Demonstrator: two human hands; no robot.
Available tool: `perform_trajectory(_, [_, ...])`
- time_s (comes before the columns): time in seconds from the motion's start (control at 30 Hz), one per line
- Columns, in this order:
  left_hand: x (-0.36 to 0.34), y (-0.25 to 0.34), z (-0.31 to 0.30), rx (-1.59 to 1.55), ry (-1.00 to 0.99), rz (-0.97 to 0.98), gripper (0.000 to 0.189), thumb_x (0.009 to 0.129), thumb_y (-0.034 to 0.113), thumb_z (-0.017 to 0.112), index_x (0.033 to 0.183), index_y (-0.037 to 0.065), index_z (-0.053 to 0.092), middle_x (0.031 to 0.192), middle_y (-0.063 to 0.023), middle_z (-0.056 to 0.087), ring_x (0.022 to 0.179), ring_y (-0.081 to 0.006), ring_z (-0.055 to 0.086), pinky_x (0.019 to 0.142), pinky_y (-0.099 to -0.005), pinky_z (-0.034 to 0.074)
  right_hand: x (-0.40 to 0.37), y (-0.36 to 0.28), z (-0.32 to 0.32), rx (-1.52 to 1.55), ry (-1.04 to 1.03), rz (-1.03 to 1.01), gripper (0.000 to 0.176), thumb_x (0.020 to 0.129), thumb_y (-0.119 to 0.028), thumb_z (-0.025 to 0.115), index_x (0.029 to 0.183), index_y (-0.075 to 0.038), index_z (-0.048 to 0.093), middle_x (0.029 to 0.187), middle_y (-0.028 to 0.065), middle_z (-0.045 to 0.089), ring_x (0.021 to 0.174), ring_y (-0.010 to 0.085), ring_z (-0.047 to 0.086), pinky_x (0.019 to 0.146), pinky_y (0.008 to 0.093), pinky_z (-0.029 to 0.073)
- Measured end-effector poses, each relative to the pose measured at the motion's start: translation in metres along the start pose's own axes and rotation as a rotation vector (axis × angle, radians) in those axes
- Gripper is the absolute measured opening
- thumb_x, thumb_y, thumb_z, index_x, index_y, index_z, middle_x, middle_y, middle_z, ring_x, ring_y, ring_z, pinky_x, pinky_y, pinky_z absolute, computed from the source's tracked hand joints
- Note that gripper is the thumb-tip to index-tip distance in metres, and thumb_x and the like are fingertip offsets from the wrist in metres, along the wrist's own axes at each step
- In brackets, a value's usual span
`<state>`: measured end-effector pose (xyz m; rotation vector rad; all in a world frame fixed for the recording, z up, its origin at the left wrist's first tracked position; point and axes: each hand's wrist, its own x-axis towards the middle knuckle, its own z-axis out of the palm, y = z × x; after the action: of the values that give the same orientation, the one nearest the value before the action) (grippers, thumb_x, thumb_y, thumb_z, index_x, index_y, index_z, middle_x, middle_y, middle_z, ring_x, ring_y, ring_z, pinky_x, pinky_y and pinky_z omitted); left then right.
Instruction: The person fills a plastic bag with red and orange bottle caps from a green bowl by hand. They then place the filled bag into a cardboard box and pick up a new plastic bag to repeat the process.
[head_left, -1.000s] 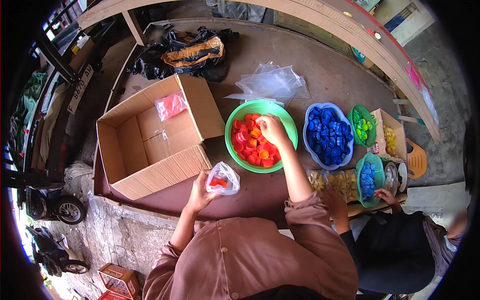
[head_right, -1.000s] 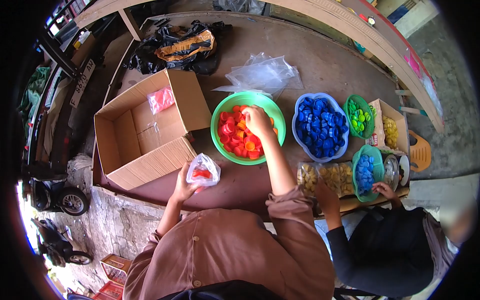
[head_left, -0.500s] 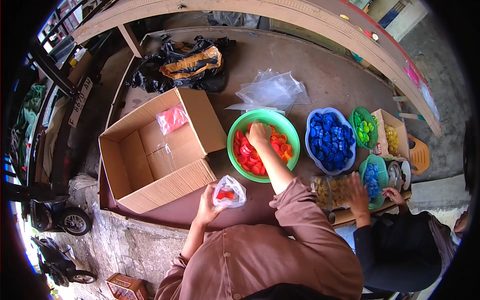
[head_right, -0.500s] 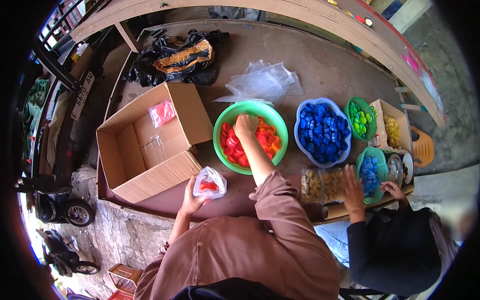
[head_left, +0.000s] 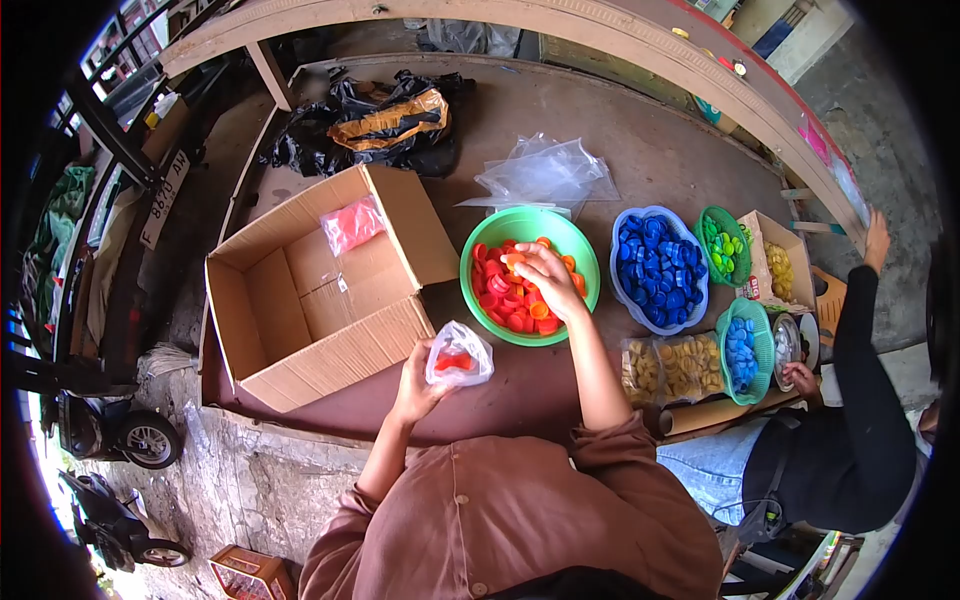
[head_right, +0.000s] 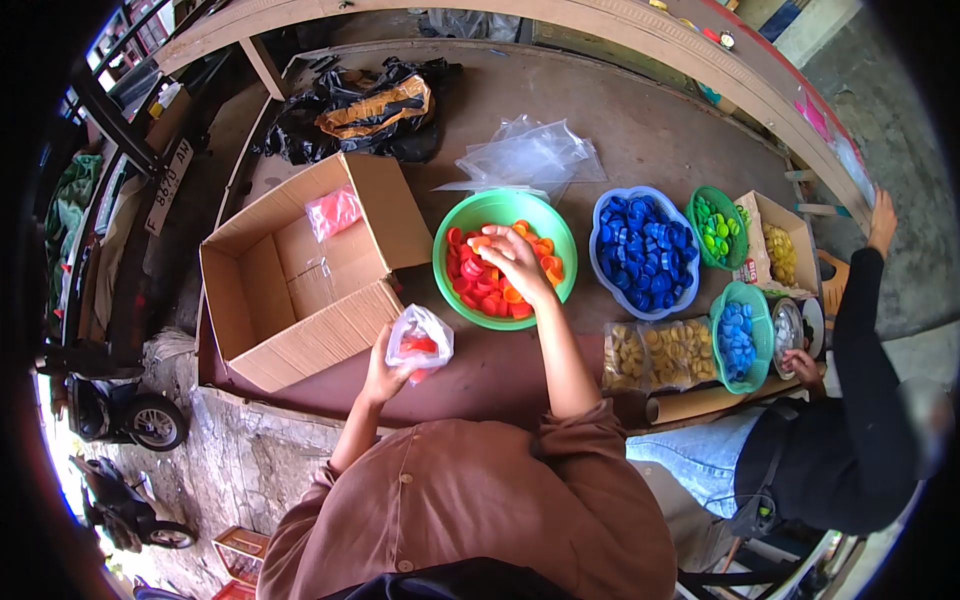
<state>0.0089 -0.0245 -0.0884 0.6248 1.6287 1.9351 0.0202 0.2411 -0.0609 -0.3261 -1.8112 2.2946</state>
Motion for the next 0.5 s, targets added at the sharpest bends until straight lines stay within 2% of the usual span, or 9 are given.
perform_trajectory(0.03, [0.001, 0.001, 0.0, 0.002, -0.006, -0.025, 0.053, 0.066, 0.019, 0.074, 0.105, -0.001, 0.044, 0.092, -0.0084, 0.058, 0.083, -0.0133, 0.055, 0.074, -0.0285, 0.047, -0.01, -0.008, 0.007, 0.002, -0.026, -0.035, 0.03, 0.08, -0.013, 0.064, 0.103, -0.004, 0.047, 0.102, 0.0106, 0.06, 0.096, 0.0139, 0.055, 0.083, 0.0256, 0.041])
perform_trajectory(0.1, [0.003, -0.009, -0.002, 0.099, -0.013, 0.045, 0.052, 0.067, 0.017, 0.074, 0.105, -0.001, 0.044, 0.093, -0.0083, 0.058, 0.083, -0.0132, 0.055, 0.074, -0.0276, 0.046, -0.031, -0.021, 0.023, -0.21, -0.048, -0.211, 0.03, 0.075, -0.008, 0.068, 0.099, -0.004, 0.05, 0.1, 0.0101, 0.06, 0.094, 0.0144, 0.056, 0.083, 0.026, 0.043])
perform_trajectory(0.2, [0.001, -0.005, 0.002, 0.063, -0.013, 0.055, 0.049, 0.068, 0.015, 0.073, 0.105, -0.001, 0.045, 0.093, -0.0088, 0.057, 0.086, -0.0141, 0.056, 0.077, -0.0281, 0.046, -0.062, -0.041, 0.059, -0.338, -0.137, -0.307, 0.028, 0.071, -0.006, 0.07, 0.094, -0.002, 0.056, 0.098, 0.007, 0.061, 0.091, 0.0163, 0.057, 0.083, 0.0277, 0.044])
perform_trajectory(0.3, [0.001, -0.003, 0.006, 0.032, -0.029, 0.056, 0.048, 0.069, 0.014, 0.072, 0.106, 0.0, 0.045, 0.096, -0.0092, 0.057, 0.088, -0.0145, 0.056, 0.079, -0.0287, 0.046, -0.074, -0.054, 0.077, -0.767, -0.164, -0.557, 0.027, 0.063, -0.013, 0.076, 0.087, -0.007, 0.064, 0.109, 0.0087, 0.057, 0.105, 0.0226, 0.05, 0.09, 0.0349, 0.038])
perform_trajectory(0.33, [0.001, -0.002, 0.006, 0.051, -0.041, 0.06, 0.048, 0.07, 0.014, 0.072, 0.106, 0.0, 0.044, 0.097, -0.0093, 0.056, 0.089, -0.0146, 0.056, 0.08, -0.0289, 0.046, -0.076, -0.048, 0.076, -0.72, -0.189, -0.537, 0.029, 0.062, -0.019, 0.077, 0.088, -0.01, 0.066, 0.117, 0.0096, 0.052, 0.113, 0.0244, 0.043, 0.092, 0.0369, 0.035])
perform_trajectory(0.5, [-0.001, 0.002, 0.005, 0.03, -0.056, 0.029, 0.049, 0.069, 0.014, 0.073, 0.106, 0.0, 0.044, 0.098, -0.0094, 0.057, 0.09, -0.0153, 0.056, 0.08, -0.0294, 0.045, -0.083, -0.045, 0.078, -0.637, -0.189, -0.495, 0.036, 0.062, -0.023, 0.077, 0.093, -0.01, 0.066, 0.126, 0.0102, 0.045, 0.117, 0.0256, 0.04, 0.095, 0.0385, 0.033])
